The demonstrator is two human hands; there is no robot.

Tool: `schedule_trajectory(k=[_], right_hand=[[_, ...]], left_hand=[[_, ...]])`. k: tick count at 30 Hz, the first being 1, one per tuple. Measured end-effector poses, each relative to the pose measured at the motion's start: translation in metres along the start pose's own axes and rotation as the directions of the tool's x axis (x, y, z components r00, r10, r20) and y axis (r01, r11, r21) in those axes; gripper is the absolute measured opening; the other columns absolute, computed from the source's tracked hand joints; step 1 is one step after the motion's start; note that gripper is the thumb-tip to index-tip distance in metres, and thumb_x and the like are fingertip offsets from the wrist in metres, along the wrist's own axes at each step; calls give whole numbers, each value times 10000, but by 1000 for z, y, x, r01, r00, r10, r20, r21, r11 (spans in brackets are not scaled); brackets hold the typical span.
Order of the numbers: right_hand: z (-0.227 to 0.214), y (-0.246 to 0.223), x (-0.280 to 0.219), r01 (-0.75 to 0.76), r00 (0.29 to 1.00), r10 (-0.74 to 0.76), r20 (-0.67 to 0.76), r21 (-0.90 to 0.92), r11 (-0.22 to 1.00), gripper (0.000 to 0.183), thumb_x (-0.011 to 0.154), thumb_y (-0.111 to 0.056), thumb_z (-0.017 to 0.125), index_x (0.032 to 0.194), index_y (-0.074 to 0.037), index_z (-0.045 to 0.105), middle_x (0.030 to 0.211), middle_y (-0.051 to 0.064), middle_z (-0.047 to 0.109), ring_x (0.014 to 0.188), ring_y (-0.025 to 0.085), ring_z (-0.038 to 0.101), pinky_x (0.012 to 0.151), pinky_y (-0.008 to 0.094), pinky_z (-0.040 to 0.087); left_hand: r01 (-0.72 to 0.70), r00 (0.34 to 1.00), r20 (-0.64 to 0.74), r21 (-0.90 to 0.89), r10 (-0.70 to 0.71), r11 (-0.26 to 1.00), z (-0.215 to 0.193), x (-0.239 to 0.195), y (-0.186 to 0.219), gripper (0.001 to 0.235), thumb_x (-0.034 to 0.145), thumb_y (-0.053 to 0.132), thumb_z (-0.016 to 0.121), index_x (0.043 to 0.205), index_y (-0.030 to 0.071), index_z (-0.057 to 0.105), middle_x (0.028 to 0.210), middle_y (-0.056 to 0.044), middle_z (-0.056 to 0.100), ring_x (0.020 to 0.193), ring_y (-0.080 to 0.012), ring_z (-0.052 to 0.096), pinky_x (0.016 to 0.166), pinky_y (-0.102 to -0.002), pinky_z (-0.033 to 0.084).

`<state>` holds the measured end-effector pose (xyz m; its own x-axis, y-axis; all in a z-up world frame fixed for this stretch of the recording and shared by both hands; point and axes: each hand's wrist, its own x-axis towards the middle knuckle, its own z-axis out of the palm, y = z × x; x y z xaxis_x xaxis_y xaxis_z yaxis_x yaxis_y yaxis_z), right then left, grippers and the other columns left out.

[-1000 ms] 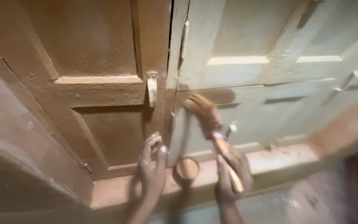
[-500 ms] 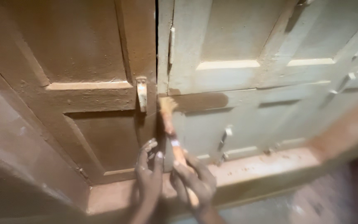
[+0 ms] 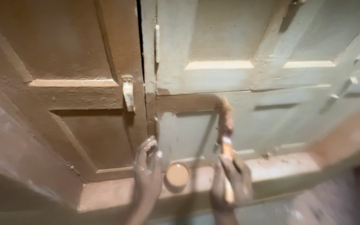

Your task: The person paints a wooden door with brown paint using a brush. They repeatedly dip the brush into a small paint can and apply paint to the door panels and frame.

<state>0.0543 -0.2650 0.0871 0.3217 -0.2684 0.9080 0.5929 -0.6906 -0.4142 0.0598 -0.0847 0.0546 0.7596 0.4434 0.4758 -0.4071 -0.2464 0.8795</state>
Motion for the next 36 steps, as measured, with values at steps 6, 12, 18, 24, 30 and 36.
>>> schedule_trajectory(k=[6, 12, 18, 24, 30, 36], right_hand=[[14, -6, -11, 117, 977, -156, 147, 248, 962, 240, 801, -20, 784, 1040, -17, 771, 1107, 273, 711, 985, 324, 753, 790, 343, 649], [-5, 35, 1, 30, 982, -76, 171, 258, 966, 186, 812, -33, 797, 996, -40, 770, 1092, 227, 719, 992, 315, 748, 807, 345, 653], [-36, 79, 34, -5, 1000, 5, -5, 89, 996, 172, 912, 35, 734, 1079, 5, 709, 1119, 199, 711, 1030, 347, 702, 892, 410, 580], [-31, 76, 28, 43, 999, -43, 21, -20, 999, 181, 863, 28, 743, 1043, 10, 737, 1085, 213, 712, 985, 338, 712, 879, 409, 597], [0, 42, 7, 101, 968, -176, 178, 366, 925, 221, 836, -12, 799, 1055, -26, 773, 1184, 250, 692, 1011, 323, 763, 790, 328, 641], [-22, 53, 20, 91, 980, -122, 158, 190, 977, 183, 806, -4, 780, 984, -40, 760, 1094, 218, 735, 962, 292, 755, 789, 343, 633]], left_hand=[[-23, 999, -40, -65, 20, 998, 25, -5, -1, 353, 977, 69, 603, 1320, -14, 595, 1354, -156, 637, 1244, -252, 613, 1069, -364, 483], [30, 996, -91, 68, -24, 997, 46, -13, 0, 377, 940, 78, 632, 1309, -3, 622, 1266, -144, 687, 1188, -242, 653, 1046, -370, 494], [-40, 996, -77, 113, 49, 993, 64, -19, 1, 345, 934, 57, 633, 1273, -2, 623, 1283, -140, 678, 1200, -244, 655, 1054, -353, 504], [47, 998, -51, 195, -38, 980, 72, -19, 0, 353, 920, 63, 655, 1270, 14, 648, 1233, -139, 698, 1162, -261, 650, 1028, -369, 499], [31, 999, -26, 3, -31, 1000, 74, -16, 1, 391, 914, 88, 616, 1299, 26, 620, 1292, -134, 653, 1187, -262, 644, 974, -368, 557], [-70, 996, -50, 127, 77, 989, 57, -10, 0, 328, 934, 83, 641, 1253, 8, 646, 1241, -141, 703, 1166, -234, 670, 1023, -363, 513]])
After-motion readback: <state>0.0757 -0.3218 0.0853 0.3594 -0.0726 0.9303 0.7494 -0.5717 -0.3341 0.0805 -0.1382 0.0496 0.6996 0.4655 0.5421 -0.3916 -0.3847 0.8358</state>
